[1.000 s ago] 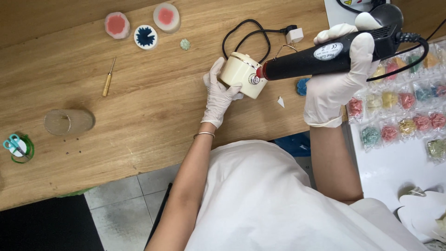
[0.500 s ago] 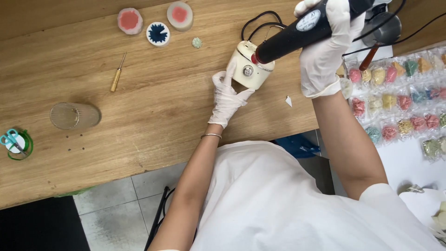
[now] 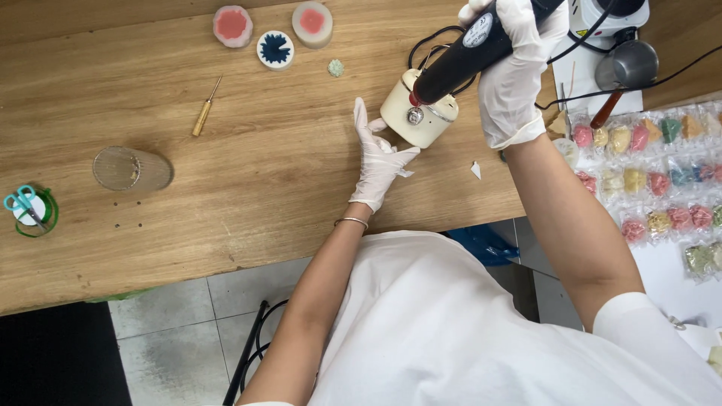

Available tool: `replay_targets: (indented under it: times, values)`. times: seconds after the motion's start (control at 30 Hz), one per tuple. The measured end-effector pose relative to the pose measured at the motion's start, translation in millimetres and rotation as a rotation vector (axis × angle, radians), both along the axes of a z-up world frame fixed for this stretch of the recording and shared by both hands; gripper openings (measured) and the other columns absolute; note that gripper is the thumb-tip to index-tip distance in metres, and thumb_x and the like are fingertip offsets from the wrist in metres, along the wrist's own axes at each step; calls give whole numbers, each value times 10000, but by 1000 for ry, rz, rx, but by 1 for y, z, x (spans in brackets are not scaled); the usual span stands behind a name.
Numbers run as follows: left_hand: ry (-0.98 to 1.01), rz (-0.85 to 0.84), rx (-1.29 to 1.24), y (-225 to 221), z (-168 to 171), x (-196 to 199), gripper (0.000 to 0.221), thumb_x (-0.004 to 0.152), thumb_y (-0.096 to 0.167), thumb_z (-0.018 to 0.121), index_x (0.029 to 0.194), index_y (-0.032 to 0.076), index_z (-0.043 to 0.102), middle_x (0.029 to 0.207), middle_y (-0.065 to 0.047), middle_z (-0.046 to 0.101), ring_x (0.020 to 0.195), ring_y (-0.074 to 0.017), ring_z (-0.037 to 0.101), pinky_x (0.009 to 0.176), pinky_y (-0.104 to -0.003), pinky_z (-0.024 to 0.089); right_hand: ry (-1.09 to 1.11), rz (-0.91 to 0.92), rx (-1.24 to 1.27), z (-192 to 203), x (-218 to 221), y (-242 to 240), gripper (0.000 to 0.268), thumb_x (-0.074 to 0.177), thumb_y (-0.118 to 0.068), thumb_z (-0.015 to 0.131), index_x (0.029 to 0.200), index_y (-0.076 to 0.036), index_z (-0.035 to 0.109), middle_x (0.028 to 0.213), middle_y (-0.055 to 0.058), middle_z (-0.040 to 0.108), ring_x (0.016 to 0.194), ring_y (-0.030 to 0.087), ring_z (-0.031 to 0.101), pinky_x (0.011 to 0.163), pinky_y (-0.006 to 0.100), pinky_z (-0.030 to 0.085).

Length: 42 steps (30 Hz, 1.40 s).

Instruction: Clean and prepare a small electric melting pot and other studio equipment using a heat gun and wipes.

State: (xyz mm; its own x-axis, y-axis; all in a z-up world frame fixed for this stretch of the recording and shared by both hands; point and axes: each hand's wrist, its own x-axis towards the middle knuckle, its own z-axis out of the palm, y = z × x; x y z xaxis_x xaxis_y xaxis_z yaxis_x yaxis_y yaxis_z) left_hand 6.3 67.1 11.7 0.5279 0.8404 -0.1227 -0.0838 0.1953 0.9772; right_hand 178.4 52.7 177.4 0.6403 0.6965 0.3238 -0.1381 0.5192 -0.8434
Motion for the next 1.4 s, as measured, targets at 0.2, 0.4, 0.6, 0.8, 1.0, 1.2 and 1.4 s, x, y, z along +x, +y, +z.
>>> replay_targets:
  times: [0.2, 0.4, 0.6, 0.8, 1.0, 1.2, 1.4]
  values:
    - [25, -5, 83, 4, -17, -3, 1318, 718, -188, 765, 1649, 298, -31, 1411, -161, 546, 703, -34, 470, 715, -191, 566, -31, 1, -2, 2, 6, 6, 103, 1069, -79, 634, 1127, -50, 554, 997, 123, 687, 901, 247, 707, 870, 386, 601]
    - [0, -3, -39, 5, 1, -4, 1240, 767, -183, 665, 1647, 306, -60, 1428, -154, 558, 684, -19, 397, 741, -158, 561, -80, 92, -25, 6, 14, 16, 113, 1075, -88, 639, 1126, -58, 543, 1010, 115, 685, 941, 240, 709, 892, 377, 605]
    - [-70, -55, -84, 4, 16, 0, 1206, 777, -181, 652, 1652, 311, -15, 1471, -173, 553, 672, -12, 366, 709, -141, 534, -120, 199, -141, 1, 23, 21, 64, 1082, -57, 651, 1105, 0, 634, 1034, 117, 714, 950, 216, 706, 898, 335, 587]
    - [-60, -100, -93, -1, 23, 7, 1189, 774, -170, 659, 1642, 310, 5, 1463, -150, 556, 638, -12, 375, 648, -149, 529, -338, 269, -174, 27, 8, 7, 103, 1111, -68, 656, 1037, 2, 657, 991, 101, 711, 891, 176, 680, 829, 295, 540]
    - [-10, -167, -53, -3, 23, 11, 1214, 770, -142, 706, 1639, 313, -9, 1449, -135, 571, 658, -23, 409, 682, -148, 575, -319, 180, -87, 35, 14, -16, 56, 1096, -70, 644, 1092, -42, 595, 939, 121, 692, 836, 207, 668, 776, 321, 556]
    - [180, -208, 35, -11, 31, 14, 1178, 727, -72, 796, 1630, 270, 121, 1346, -126, 510, 686, -53, 396, 553, -194, 564, -261, -95, 43, 31, 47, -68, 185, 1071, -200, 674, 1135, -56, 576, 920, 130, 683, 828, 253, 681, 767, 360, 558]
    - [225, -234, 229, -24, 0, 19, 1114, 744, -41, 849, 1620, 216, 210, 1328, -129, 406, 715, -88, 438, 596, -232, 510, 47, -235, 210, -9, 100, -123, 296, 1047, -318, 655, 1140, -40, 612, 905, 129, 654, 824, 239, 648, 744, 372, 517]
